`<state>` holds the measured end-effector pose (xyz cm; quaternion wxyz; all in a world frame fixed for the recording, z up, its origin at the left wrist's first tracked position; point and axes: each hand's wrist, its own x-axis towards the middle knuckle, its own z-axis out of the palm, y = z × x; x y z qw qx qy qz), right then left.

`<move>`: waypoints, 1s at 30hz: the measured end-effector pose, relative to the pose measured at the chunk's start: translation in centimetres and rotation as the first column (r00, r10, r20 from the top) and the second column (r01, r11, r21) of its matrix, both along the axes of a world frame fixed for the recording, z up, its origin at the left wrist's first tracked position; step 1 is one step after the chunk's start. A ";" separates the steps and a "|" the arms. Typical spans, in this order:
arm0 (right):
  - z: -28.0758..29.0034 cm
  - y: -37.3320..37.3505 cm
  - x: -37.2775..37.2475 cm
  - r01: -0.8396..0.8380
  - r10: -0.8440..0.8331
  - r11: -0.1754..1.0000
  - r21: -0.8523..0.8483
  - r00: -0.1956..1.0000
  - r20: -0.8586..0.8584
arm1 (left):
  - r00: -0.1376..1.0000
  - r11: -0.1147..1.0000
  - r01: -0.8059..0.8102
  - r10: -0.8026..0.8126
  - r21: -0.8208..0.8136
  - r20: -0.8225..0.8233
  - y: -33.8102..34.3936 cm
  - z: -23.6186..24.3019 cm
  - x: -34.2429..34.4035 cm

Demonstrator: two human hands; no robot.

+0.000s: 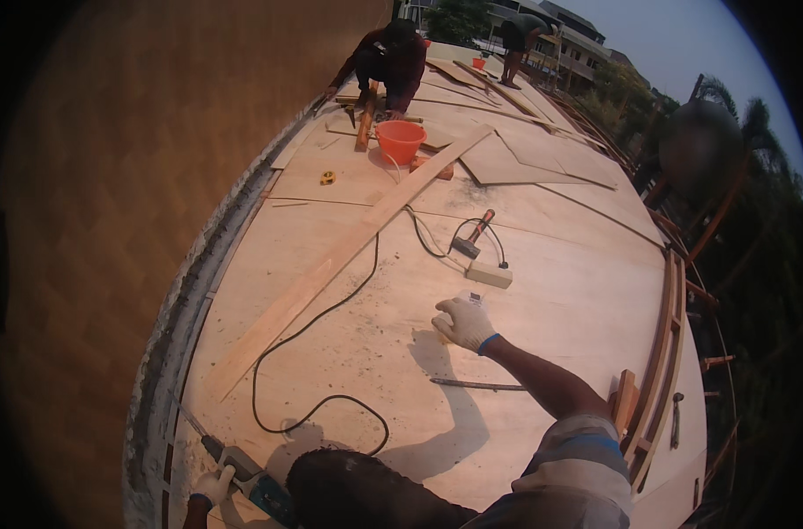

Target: The person uses a corded rotary hammer drill to bore holes into a wooden floor surface. They briefly pause to pick up a hammer and a small block, then resume drilling at multiple locations along the floor edge.

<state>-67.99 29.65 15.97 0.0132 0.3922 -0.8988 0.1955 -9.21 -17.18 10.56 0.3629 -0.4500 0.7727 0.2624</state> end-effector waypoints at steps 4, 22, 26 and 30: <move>0.0 0.0 -6.9 0.222 -0.214 0.974 -0.052 0.969 0.124 | 0.980 0.992 -0.113 0.103 -0.050 -0.168 0.6 -3.3 2.4; -13.6 4.3 -14.6 0.889 -0.841 0.455 0.051 0.410 0.355 | 0.805 0.884 -0.412 0.466 0.219 -0.367 2.4 -4.4 6.5; -11.8 7.3 -15.5 0.825 -0.748 0.524 -0.211 0.564 0.349 | 0.809 0.882 -0.402 0.468 0.246 -0.355 2.6 -6.3 6.0; -10.4 4.3 -8.2 0.717 -0.684 0.599 -0.355 0.690 0.240 | 0.783 0.867 -0.448 0.499 0.220 -0.372 1.7 -4.2 7.7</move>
